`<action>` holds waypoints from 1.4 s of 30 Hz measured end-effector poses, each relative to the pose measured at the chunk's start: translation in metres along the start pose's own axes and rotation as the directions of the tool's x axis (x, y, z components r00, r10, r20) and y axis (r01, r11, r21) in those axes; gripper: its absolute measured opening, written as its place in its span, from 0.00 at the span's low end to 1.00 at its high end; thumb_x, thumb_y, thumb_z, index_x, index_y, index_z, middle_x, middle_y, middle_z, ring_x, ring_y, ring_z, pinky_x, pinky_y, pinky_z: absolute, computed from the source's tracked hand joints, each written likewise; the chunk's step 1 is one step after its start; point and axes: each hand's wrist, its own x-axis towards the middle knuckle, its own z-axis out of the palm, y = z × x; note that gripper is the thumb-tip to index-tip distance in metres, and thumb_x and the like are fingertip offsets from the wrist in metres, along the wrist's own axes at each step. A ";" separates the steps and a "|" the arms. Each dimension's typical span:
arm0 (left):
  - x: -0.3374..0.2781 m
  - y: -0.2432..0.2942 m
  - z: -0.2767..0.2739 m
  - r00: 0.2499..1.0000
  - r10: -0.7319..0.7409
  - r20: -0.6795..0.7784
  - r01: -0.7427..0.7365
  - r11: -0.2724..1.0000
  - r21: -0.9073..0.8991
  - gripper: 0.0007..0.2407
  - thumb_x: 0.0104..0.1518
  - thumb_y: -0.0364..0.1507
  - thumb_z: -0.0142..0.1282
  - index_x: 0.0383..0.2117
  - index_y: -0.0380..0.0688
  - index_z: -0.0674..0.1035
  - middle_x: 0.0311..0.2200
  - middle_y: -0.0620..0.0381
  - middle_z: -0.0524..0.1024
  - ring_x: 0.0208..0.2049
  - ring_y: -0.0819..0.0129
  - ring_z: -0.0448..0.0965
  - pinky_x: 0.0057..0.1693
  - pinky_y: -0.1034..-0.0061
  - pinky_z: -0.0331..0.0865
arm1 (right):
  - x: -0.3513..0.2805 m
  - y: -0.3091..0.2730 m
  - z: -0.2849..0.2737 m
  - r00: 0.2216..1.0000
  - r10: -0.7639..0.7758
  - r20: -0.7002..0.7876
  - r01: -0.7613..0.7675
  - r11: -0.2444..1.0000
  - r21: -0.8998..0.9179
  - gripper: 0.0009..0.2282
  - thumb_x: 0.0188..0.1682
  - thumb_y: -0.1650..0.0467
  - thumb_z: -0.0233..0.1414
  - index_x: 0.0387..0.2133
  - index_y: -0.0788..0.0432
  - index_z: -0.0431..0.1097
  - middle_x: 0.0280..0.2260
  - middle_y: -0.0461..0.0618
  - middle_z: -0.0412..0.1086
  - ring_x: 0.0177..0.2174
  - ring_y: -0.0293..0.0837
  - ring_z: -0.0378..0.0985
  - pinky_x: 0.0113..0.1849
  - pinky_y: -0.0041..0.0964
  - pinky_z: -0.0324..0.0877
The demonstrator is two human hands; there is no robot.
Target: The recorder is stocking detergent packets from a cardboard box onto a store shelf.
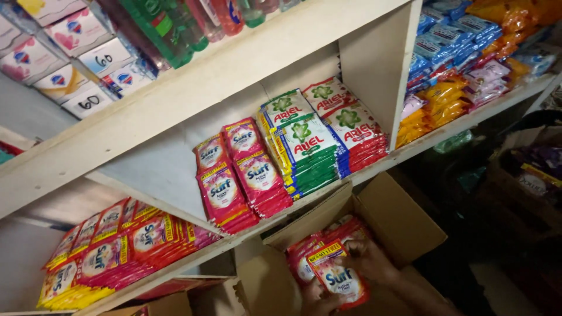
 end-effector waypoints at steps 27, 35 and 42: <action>-0.031 0.142 0.074 0.827 0.231 -0.512 -0.333 0.936 -0.116 0.14 0.58 0.26 0.59 0.49 0.33 0.80 0.40 0.53 0.83 0.38 0.70 0.81 0.48 0.72 0.75 | -0.009 -0.072 0.014 0.990 -0.106 0.097 0.115 0.989 -0.093 0.08 0.48 0.70 0.62 0.38 0.60 0.79 0.34 0.43 0.80 0.34 0.31 0.78 0.40 0.31 0.76; -0.026 0.147 0.073 0.835 0.280 -0.474 -0.442 0.854 -0.274 0.17 0.63 0.31 0.56 0.52 0.29 0.76 0.47 0.48 0.80 0.47 0.63 0.80 0.56 0.66 0.71 | 0.003 -0.023 -0.002 1.000 -0.013 -0.014 0.012 0.996 -0.089 0.11 0.55 0.66 0.62 0.31 0.65 0.81 0.24 0.42 0.73 0.24 0.30 0.67 0.26 0.26 0.63; -0.028 0.118 0.059 0.863 0.233 -0.448 -0.479 0.661 -0.578 0.16 0.62 0.31 0.55 0.55 0.43 0.73 0.54 0.52 0.76 0.54 0.60 0.76 0.59 0.56 0.69 | -0.007 -0.066 0.019 0.984 0.137 -0.113 -0.156 0.971 -0.182 0.08 0.43 0.67 0.65 0.29 0.61 0.81 0.25 0.43 0.79 0.22 0.34 0.73 0.23 0.31 0.67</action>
